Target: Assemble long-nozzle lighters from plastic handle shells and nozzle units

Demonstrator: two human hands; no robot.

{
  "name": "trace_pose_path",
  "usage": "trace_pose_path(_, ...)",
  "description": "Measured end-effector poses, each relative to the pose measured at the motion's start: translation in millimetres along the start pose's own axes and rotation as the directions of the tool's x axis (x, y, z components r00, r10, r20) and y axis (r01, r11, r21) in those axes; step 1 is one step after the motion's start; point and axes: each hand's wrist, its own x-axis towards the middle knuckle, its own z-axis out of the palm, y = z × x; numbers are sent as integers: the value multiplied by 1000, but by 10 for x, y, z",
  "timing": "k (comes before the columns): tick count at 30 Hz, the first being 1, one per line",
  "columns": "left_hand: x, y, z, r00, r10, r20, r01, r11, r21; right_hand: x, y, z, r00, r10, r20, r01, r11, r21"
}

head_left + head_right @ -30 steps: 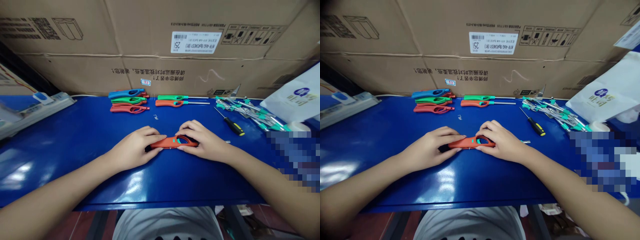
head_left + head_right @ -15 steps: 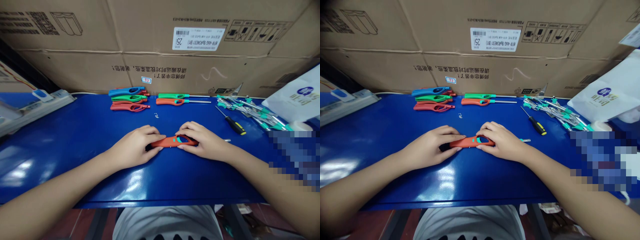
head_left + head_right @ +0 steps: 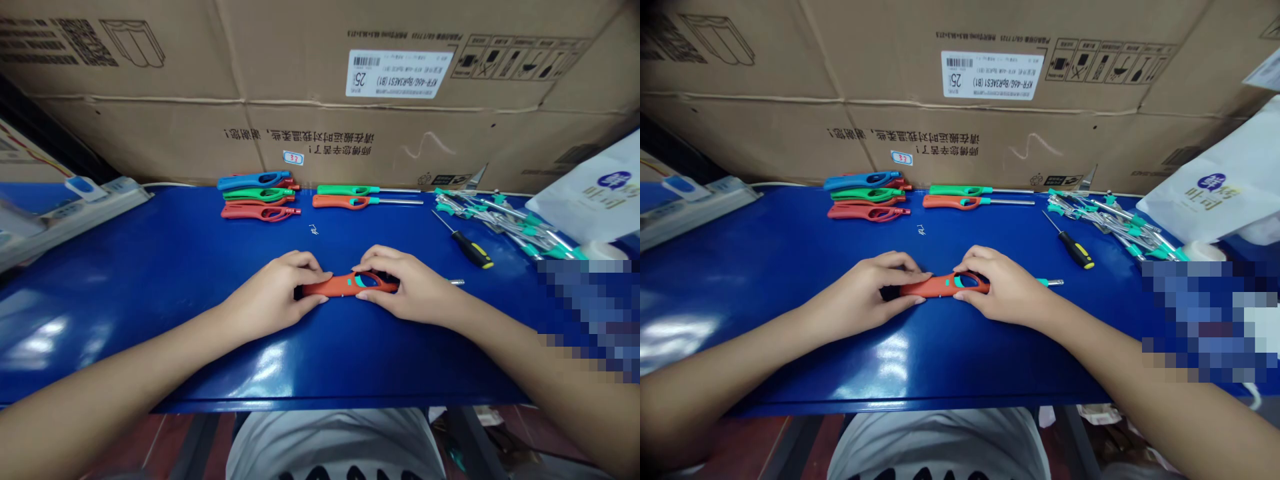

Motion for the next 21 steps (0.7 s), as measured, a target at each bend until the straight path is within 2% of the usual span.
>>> trace_pose_path(5, -13, 36, 12, 1000, 6, 25, -8, 994, 111, -16, -38, 13, 1000, -3, -14, 3, 999, -32)
trace_pose_path(10, -26, 83, 35, 996, 59, 60, -74, 953, 293, -25, -32, 40, 998, -50, -27, 47, 995, -89)
trace_pose_path(15, -37, 63, 55, 986, 150, 69, -165, 884, 438, -37, -23, 12, 991, -119, 57, 131, 949, -287)
trace_pose_path(18, -41, 7, 74, 980, 190, 50, -192, 870, 454, -32, -3, -20, 979, -162, 124, 198, 900, -389)
trace_pose_path(21, -43, -43, 95, 978, 209, 11, -195, 892, 407, -26, 16, -34, 972, -197, 131, 233, 893, -385)
